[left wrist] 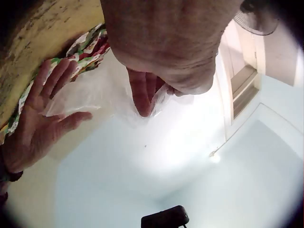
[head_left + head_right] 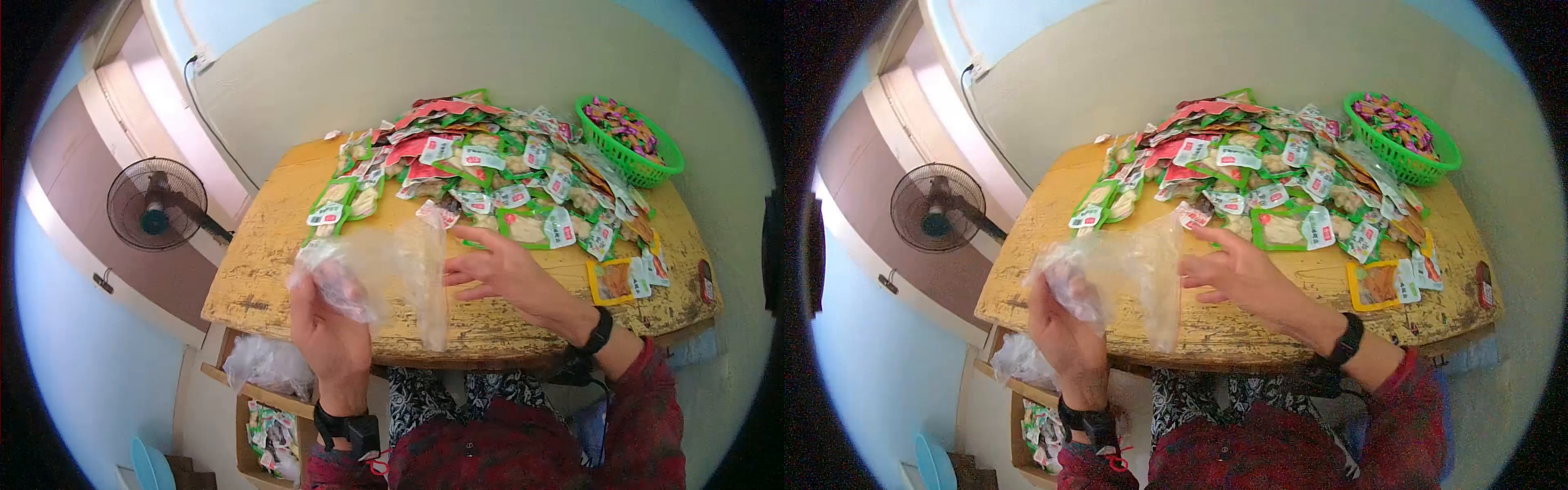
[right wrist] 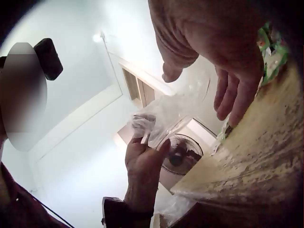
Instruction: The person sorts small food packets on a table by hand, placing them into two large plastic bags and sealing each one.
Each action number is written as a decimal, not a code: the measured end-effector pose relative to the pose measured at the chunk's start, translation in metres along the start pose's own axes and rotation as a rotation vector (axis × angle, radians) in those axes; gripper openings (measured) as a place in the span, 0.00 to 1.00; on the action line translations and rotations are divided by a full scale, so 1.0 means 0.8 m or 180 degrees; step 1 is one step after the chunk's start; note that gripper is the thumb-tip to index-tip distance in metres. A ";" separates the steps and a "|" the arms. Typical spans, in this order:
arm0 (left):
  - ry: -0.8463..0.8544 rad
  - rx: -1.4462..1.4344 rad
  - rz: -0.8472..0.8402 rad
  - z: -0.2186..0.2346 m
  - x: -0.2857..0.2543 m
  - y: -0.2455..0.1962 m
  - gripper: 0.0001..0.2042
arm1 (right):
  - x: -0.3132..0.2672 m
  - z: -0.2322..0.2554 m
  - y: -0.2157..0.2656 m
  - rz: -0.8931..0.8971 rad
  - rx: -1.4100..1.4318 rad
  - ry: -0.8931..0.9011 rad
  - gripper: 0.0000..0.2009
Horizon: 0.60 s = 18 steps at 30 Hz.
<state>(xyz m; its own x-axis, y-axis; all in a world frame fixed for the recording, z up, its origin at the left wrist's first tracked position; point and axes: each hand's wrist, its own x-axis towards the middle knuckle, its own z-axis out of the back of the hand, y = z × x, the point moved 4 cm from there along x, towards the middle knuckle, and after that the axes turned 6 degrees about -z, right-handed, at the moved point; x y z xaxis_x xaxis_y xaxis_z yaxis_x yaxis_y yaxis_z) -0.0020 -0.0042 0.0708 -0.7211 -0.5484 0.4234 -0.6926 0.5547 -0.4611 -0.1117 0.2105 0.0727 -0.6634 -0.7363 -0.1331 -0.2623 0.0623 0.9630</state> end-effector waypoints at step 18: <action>0.0455 0.6114 -0.1883 0.041 0.031 -0.063 0.10 | 0.050 0.057 -0.033 0.0709 -0.0914 -0.0741 0.13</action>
<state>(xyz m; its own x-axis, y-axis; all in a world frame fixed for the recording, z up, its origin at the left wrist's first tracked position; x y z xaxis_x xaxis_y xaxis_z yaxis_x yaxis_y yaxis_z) 0.0154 -0.0662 0.0789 -0.5187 -0.2799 0.8078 0.0467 -0.9528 -0.3001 -0.1631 0.2105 0.0314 -0.8309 -0.5523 0.0679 0.0892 -0.0117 0.9959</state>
